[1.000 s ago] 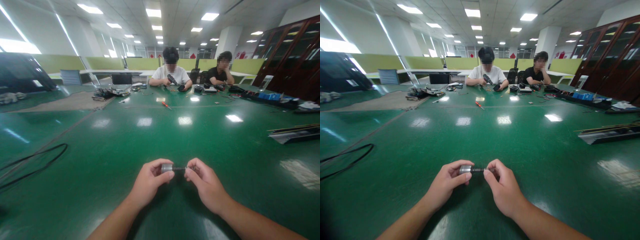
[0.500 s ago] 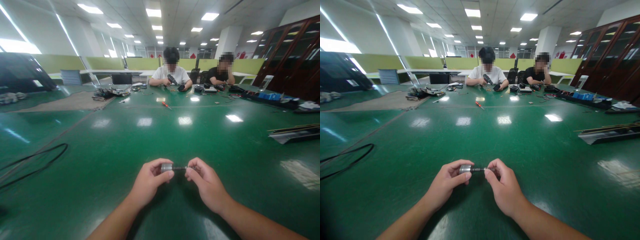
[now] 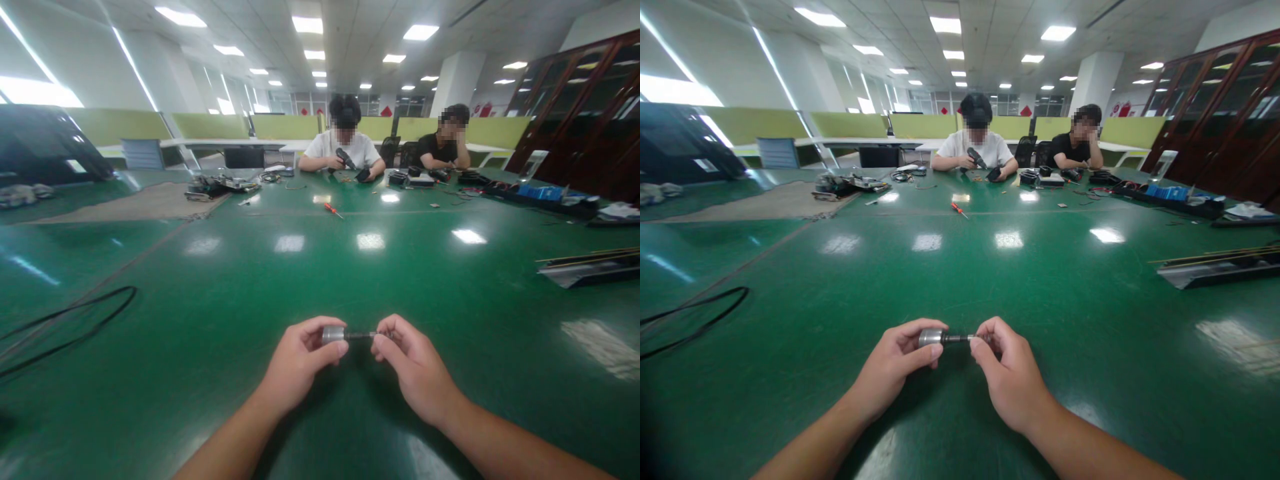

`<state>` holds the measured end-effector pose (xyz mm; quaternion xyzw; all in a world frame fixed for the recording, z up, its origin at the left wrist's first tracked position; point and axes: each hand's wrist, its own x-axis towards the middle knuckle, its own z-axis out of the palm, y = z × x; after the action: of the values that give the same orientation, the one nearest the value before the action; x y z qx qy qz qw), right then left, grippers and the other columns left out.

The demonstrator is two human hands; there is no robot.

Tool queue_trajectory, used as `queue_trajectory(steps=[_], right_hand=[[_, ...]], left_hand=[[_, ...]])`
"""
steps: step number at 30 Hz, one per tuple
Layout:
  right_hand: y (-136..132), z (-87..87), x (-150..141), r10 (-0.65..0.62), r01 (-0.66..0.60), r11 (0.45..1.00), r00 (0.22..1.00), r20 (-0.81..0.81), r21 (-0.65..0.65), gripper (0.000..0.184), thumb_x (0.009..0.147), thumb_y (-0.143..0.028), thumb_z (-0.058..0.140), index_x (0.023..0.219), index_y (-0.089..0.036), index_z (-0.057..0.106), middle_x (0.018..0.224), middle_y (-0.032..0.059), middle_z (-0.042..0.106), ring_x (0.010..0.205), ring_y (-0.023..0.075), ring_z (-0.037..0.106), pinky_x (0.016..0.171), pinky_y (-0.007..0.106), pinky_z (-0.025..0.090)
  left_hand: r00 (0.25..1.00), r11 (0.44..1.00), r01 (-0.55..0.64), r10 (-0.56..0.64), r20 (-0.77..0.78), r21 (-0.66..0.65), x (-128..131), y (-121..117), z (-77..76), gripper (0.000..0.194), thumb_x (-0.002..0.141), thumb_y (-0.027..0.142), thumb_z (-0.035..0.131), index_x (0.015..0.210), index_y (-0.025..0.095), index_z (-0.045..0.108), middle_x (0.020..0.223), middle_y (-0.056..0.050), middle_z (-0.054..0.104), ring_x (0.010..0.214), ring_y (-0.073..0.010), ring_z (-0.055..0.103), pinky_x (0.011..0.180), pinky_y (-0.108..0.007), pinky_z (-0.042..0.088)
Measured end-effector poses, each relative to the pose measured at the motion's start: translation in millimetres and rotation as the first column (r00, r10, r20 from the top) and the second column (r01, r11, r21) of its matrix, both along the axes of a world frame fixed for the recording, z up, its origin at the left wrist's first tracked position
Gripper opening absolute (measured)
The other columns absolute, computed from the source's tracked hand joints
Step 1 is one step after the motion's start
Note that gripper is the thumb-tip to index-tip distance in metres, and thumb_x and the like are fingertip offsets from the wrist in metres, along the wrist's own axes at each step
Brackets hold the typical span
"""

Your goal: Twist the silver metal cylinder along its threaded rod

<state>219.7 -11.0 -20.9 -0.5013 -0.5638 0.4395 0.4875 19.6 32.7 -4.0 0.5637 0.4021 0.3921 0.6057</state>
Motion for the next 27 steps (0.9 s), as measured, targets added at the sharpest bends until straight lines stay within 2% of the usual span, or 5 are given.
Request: queue_trajectory(steps=[27], right_hand=[[-1.0,3.8,-0.2,-0.004,0.004,1.0,1.0,-0.021,-0.031,0.017,0.094,-0.034,0.055,0.084,-0.02,0.056,0.076,0.0002,0.061,0.074,0.0178,0.058,0.069,0.029,0.04]], left_hand=[[1.0,1.0,-0.004,0.004,-0.017,0.021,-0.5,-0.7,2.6,0.027,0.072,0.029,0.08,0.093,0.013,0.072,0.068,0.0,0.063,0.059,-0.0128,0.056,0.059,-0.023,0.042]])
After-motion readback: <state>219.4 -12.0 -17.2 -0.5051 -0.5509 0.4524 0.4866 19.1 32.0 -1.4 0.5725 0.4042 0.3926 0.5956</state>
